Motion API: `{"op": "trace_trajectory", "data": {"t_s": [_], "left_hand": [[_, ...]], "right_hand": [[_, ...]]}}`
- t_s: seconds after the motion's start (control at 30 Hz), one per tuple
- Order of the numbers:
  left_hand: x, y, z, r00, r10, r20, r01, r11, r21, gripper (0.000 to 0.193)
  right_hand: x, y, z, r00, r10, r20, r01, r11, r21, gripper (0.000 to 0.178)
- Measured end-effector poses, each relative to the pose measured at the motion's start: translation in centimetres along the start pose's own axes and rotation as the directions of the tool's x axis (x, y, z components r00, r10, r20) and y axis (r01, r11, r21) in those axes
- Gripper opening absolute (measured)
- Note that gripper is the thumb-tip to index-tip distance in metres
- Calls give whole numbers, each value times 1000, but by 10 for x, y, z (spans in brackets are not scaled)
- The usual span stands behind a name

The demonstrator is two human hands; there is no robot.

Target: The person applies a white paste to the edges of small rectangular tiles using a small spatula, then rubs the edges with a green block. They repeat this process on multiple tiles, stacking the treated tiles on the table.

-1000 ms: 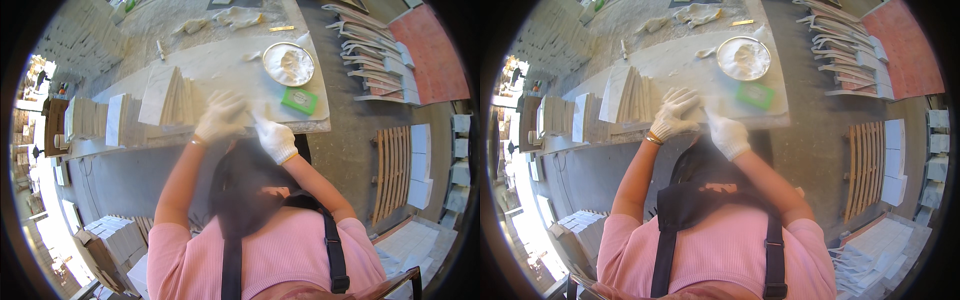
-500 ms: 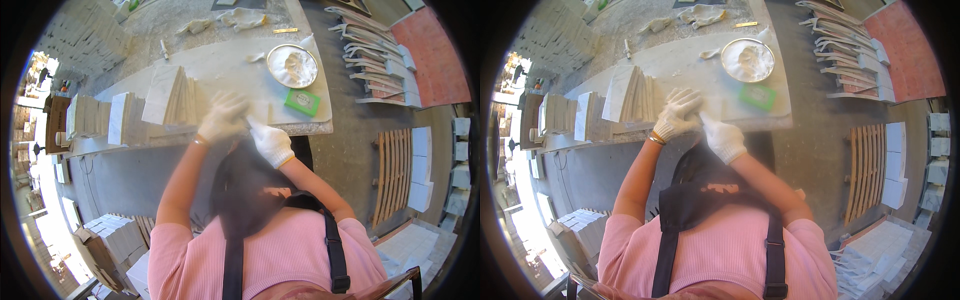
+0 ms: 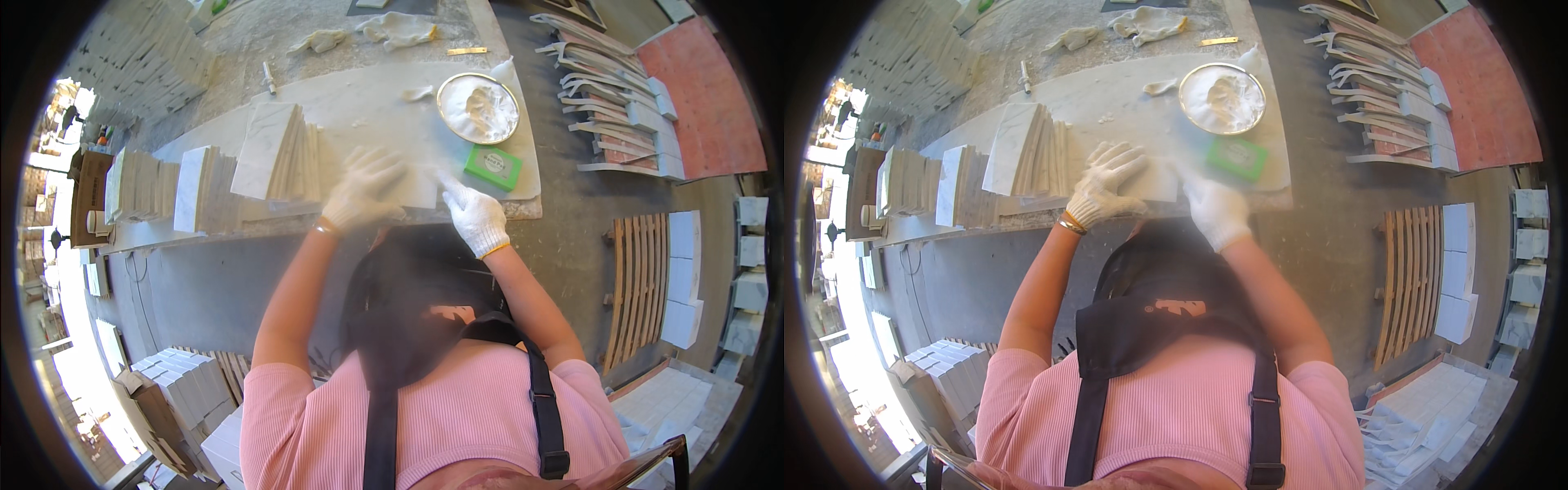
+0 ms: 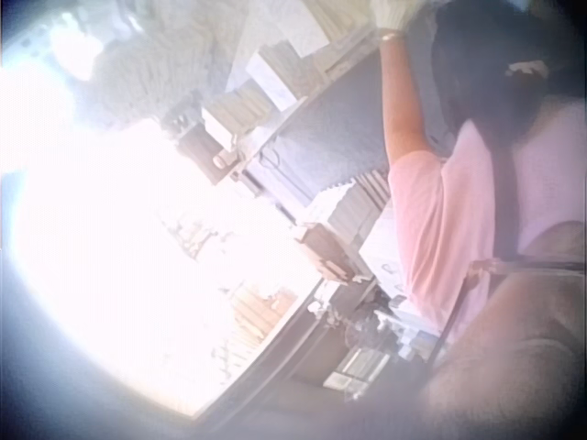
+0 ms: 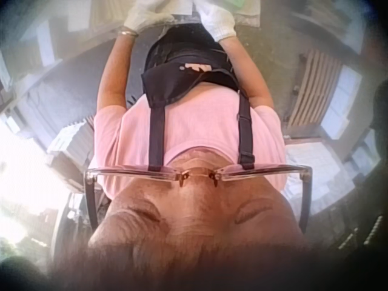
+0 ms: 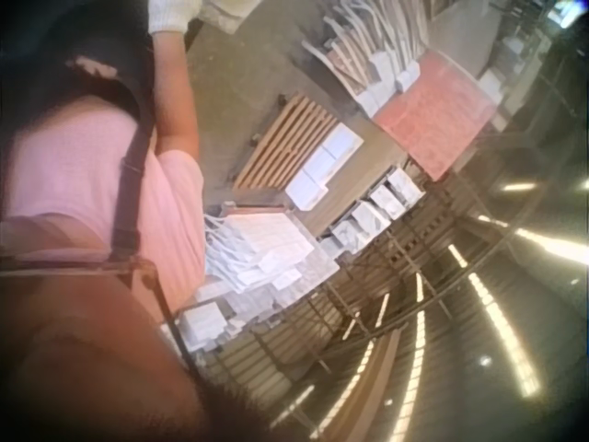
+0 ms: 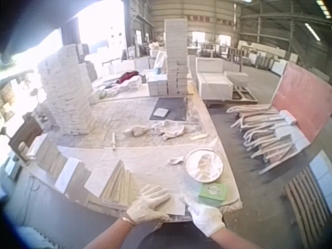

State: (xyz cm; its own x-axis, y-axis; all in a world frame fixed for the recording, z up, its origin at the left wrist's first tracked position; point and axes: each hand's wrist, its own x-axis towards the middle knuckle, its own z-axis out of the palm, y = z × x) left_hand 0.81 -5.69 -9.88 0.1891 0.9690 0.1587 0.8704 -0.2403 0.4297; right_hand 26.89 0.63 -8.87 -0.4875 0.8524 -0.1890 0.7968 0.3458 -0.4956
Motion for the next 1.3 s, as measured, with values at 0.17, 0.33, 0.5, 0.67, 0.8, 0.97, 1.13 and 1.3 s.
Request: {"op": "trace_trajectory", "data": {"t_s": [0.17,0.33,0.5,0.67,0.8,0.97,1.13,1.3], "left_hand": [[1,-1,1,1000,2,3,-2,1000,-4,87],[0,0,1,1000,6,-13,-6,1000,-13,87],[0,1,1,1000,-13,-21,13,1000,-28,83],[-1,1,2,1000,-10,-6,10,1000,-8,83],[-10,12,5,997,-78,21,74,987,145,89],[-26,51,19,939,-343,-1,336,919,206,100],[-8,107,38,994,-107,24,108,993,-49,99],[13,142,31,985,141,-97,-171,843,-510,88]], "right_hand": [[-21,-1,1,997,-82,13,81,996,22,41],[-4,4,-2,993,-113,-36,114,993,35,39],[-16,-6,14,994,-97,-41,102,985,137,39],[-31,-6,22,985,-156,-77,168,969,182,39],[-24,11,7,998,8,-58,21,873,487,43],[-33,28,-17,982,188,27,-146,656,741,44],[-49,22,-36,962,272,-27,-125,527,840,45],[-61,25,-64,939,257,-229,17,631,776,47]]}}
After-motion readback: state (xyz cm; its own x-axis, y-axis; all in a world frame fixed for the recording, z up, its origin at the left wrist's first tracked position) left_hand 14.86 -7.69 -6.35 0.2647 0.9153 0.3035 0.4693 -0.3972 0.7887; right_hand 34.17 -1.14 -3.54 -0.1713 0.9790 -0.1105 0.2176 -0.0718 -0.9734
